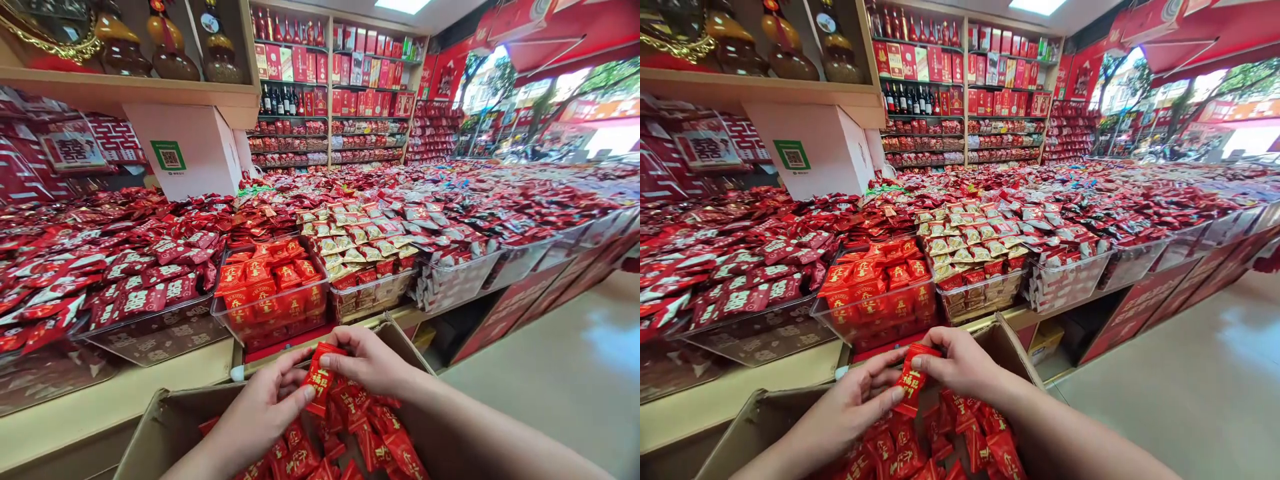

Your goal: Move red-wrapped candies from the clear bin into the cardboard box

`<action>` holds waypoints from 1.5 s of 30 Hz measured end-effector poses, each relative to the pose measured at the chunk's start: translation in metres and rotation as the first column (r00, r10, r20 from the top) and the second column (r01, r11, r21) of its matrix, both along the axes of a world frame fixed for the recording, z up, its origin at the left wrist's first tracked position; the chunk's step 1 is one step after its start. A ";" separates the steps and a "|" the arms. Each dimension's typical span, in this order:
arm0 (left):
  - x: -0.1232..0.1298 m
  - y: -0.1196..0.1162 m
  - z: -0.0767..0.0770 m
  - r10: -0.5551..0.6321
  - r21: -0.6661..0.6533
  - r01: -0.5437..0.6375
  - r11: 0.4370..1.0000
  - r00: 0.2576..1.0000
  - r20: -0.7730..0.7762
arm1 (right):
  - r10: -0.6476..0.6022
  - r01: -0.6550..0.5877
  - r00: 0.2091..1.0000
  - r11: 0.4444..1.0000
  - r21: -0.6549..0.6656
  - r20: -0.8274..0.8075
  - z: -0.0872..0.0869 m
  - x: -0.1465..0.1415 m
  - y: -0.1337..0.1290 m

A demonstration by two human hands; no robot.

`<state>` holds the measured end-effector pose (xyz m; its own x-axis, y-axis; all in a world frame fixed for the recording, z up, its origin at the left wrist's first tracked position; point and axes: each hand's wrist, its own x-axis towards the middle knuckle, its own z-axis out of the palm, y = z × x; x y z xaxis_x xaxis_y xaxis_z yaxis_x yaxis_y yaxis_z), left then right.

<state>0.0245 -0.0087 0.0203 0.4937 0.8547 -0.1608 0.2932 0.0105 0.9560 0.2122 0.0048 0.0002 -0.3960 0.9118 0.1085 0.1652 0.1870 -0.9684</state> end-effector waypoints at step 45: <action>0.024 0.149 0.118 -0.029 0.012 0.674 0.738 0.049 -0.998 | -0.258 -0.156 0.816 0.763 0.627 0.517 0.091 -0.018 0.101</action>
